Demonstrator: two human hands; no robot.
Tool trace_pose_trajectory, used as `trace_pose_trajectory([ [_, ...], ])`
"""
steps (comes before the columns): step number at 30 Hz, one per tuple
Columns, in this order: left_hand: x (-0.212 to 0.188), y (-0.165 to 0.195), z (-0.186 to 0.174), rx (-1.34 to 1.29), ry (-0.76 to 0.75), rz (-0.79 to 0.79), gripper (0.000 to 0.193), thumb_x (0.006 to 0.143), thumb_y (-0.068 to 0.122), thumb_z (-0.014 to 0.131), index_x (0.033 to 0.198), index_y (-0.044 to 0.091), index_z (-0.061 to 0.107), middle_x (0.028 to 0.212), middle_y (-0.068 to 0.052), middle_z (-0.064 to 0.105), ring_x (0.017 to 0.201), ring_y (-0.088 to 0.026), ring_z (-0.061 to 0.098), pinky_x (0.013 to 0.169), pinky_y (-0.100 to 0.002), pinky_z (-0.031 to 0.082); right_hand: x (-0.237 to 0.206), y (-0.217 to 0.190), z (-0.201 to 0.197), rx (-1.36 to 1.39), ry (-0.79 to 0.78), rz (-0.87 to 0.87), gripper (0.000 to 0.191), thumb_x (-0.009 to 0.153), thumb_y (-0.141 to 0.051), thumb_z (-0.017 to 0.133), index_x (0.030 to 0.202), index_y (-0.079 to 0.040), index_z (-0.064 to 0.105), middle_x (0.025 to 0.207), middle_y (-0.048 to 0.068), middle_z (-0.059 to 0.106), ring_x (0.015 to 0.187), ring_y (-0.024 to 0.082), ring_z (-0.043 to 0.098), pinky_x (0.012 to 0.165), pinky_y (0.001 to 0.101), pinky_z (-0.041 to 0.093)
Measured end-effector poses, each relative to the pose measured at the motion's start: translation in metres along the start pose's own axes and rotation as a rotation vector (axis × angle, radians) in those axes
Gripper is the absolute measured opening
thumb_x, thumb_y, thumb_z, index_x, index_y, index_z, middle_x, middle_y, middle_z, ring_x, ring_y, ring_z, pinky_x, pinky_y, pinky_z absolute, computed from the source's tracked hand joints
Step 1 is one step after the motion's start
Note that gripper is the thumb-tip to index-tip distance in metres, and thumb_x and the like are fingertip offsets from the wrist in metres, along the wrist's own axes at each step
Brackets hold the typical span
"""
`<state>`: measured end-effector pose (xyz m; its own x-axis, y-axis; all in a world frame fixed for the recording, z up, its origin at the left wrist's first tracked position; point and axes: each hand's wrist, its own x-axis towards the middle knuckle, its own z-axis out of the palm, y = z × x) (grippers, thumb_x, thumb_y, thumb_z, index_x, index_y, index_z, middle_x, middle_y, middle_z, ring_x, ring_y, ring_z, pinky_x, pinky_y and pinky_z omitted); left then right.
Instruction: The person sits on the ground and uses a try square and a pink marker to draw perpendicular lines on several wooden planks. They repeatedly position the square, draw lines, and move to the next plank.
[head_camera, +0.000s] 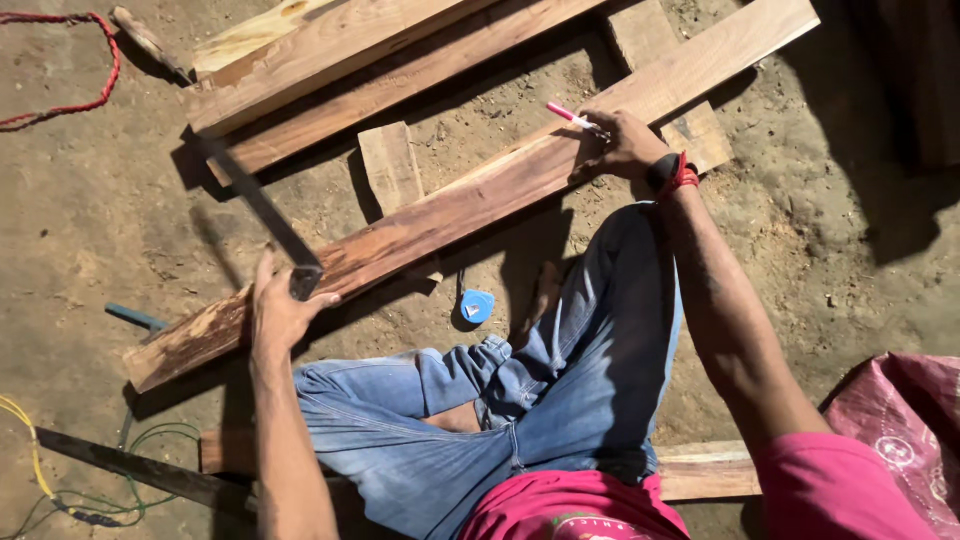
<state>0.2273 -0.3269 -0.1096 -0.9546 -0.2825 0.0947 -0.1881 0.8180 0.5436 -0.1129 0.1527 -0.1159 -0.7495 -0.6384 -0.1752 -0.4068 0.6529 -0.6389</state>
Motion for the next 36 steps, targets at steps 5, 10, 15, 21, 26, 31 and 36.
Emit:
trace_pose_trajectory([
  [5, 0.014, 0.015, 0.003, -0.031, -0.309, -0.167, 0.066, 0.053, 0.015, 0.097, 0.111, 0.002, 0.069, 0.127, -0.019, 0.060, 0.118, -0.037, 0.060, 0.101, -0.043, 0.050, 0.005, -0.003, 0.001, 0.149, 0.040, 0.007, 0.085, 0.065, -0.027, 0.092, 0.139, -0.003, 0.057, 0.116, 0.017, 0.072, 0.098, 0.026, 0.071, 0.087, 0.0388, 0.058],
  [10, -0.006, 0.009, 0.013, 0.139, -0.039, -0.040, 0.036, 0.071, 0.006, 0.086, 0.102, 0.002, 0.070, 0.133, -0.023, 0.058, 0.116, -0.043, 0.060, 0.097, -0.049, 0.050, -0.006, -0.007, 0.002, 0.224, 0.170, -0.113, 0.084, 0.070, -0.016, 0.091, 0.141, -0.006, 0.048, 0.118, 0.015, 0.066, 0.104, 0.027, 0.066, 0.085, 0.0405, 0.057],
  [15, -0.030, 0.015, 0.037, 0.454, 0.333, 0.018, 0.033, 0.075, -0.003, 0.078, 0.106, 0.001, 0.068, 0.139, -0.022, 0.059, 0.116, -0.044, 0.062, 0.100, -0.052, 0.051, -0.013, -0.012, 0.011, -0.057, 0.369, -0.330, 0.073, 0.081, -0.013, 0.085, 0.141, -0.003, 0.044, 0.129, 0.019, 0.060, 0.109, 0.043, 0.064, 0.086, 0.0445, 0.055],
  [21, -0.047, 0.049, 0.017, 0.057, 0.397, 0.037, 0.040, 0.078, 0.016, 0.087, 0.105, 0.000, 0.063, 0.116, -0.021, 0.058, 0.102, -0.041, 0.064, 0.086, -0.047, 0.056, -0.024, -0.016, 0.018, -0.036, 0.457, -0.288, 0.067, 0.087, -0.014, 0.082, 0.143, -0.005, 0.047, 0.129, 0.017, 0.061, 0.110, 0.039, 0.064, 0.090, 0.0439, 0.056],
  [26, -0.023, 0.120, 0.032, -0.127, 0.173, -0.066, 0.057, 0.094, 0.018, 0.072, 0.147, 0.000, 0.056, 0.110, -0.015, 0.059, 0.094, -0.027, 0.064, 0.075, -0.042, 0.059, -0.028, -0.012, 0.016, 0.072, 0.454, -0.343, 0.057, 0.077, -0.006, 0.079, 0.132, -0.006, 0.060, 0.115, 0.016, 0.061, 0.106, 0.035, 0.066, 0.090, 0.0415, 0.056],
  [31, 0.013, 0.190, 0.073, -0.397, -0.010, 0.126, 0.048, 0.094, 0.016, 0.072, 0.138, 0.001, 0.061, 0.118, -0.014, 0.052, 0.099, -0.025, 0.063, 0.075, -0.036, 0.063, -0.045, -0.001, 0.019, 0.884, 0.723, -0.138, 0.041, 0.087, -0.002, 0.072, 0.126, 0.000, 0.062, 0.122, 0.007, 0.067, 0.098, 0.014, 0.064, 0.078, 0.0285, 0.055],
  [36, 0.031, 0.226, 0.100, -0.317, -0.022, 0.187, 0.052, 0.085, 0.021, 0.082, 0.132, 0.006, 0.064, 0.116, -0.012, 0.054, 0.105, -0.028, 0.060, 0.084, -0.044, 0.053, -0.072, 0.000, 0.025, 1.395, 0.933, -0.013, 0.039, 0.091, 0.004, 0.069, 0.129, 0.006, 0.059, 0.096, 0.006, 0.060, 0.060, 0.005, 0.047, 0.050, 0.0185, 0.035],
])
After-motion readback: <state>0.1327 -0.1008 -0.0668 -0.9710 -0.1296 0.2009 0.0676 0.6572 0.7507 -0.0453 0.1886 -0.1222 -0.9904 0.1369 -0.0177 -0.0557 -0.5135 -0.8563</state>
